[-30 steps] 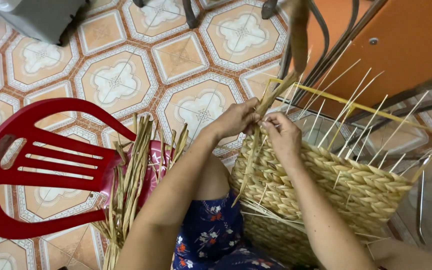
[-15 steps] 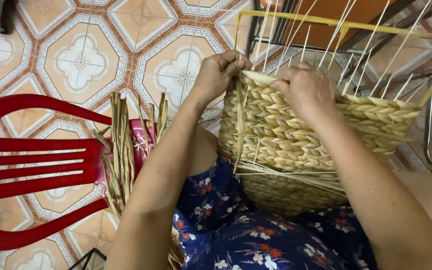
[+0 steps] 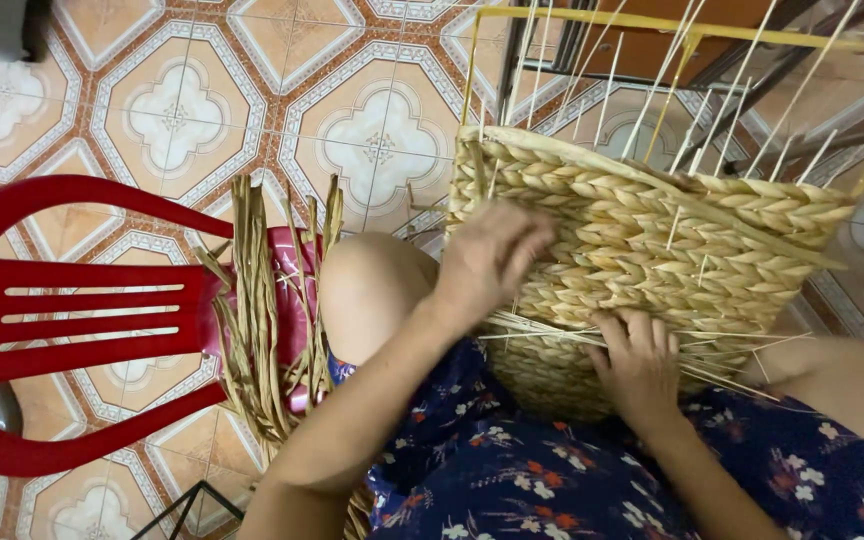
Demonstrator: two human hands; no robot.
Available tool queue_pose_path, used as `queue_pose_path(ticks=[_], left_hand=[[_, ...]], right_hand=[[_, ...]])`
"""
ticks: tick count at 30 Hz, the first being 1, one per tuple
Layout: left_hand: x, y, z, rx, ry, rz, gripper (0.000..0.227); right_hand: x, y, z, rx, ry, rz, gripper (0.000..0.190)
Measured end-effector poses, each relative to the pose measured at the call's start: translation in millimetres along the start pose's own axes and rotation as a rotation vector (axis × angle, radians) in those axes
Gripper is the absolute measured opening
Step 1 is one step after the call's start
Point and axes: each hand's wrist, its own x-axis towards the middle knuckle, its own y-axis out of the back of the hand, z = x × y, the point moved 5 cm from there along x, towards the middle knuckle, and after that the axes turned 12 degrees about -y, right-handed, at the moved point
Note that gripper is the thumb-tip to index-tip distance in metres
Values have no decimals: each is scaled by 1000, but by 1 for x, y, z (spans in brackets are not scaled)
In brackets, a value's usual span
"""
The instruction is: The individual is weaving a large basket using dried plant fibers over a pre-constructed metal frame.
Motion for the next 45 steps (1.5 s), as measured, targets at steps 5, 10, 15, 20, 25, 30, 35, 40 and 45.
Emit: queue_pose_path(ticks=[5, 10, 15, 20, 25, 30, 35, 40, 45], left_hand=[[-28, -29, 61, -53, -94, -329, 37], [-44, -44, 64, -98, 70, -480, 28], [-70, -64, 41, -596, 580, -299, 23], [-73, -68, 34, -1068, 863, 2, 17], [-63, -61, 38, -1201, 908, 231, 7], [-59, -53, 50, -1240, 944, 247, 4], [-57, -49, 54, -1252, 892, 269, 4], [-58, -47, 55, -1234, 851, 261, 4], [-50, -38, 61, -1139, 867, 176, 4]], right_hand=[[10, 17, 9, 89, -42, 104, 20], [19, 52, 0, 131, -48, -23, 18], [8, 131, -28, 218, 214, 367, 31], [-24, 156, 14, 700, 75, 636, 15], [-19, 118, 38, 1011, -196, 424, 16], [-10, 128, 30, 1076, -138, 395, 17], [18, 158, 23, 1063, -124, 493, 13], [43, 168, 14, 1069, -251, 432, 16], [57, 166, 6, 1056, -158, 430, 22]])
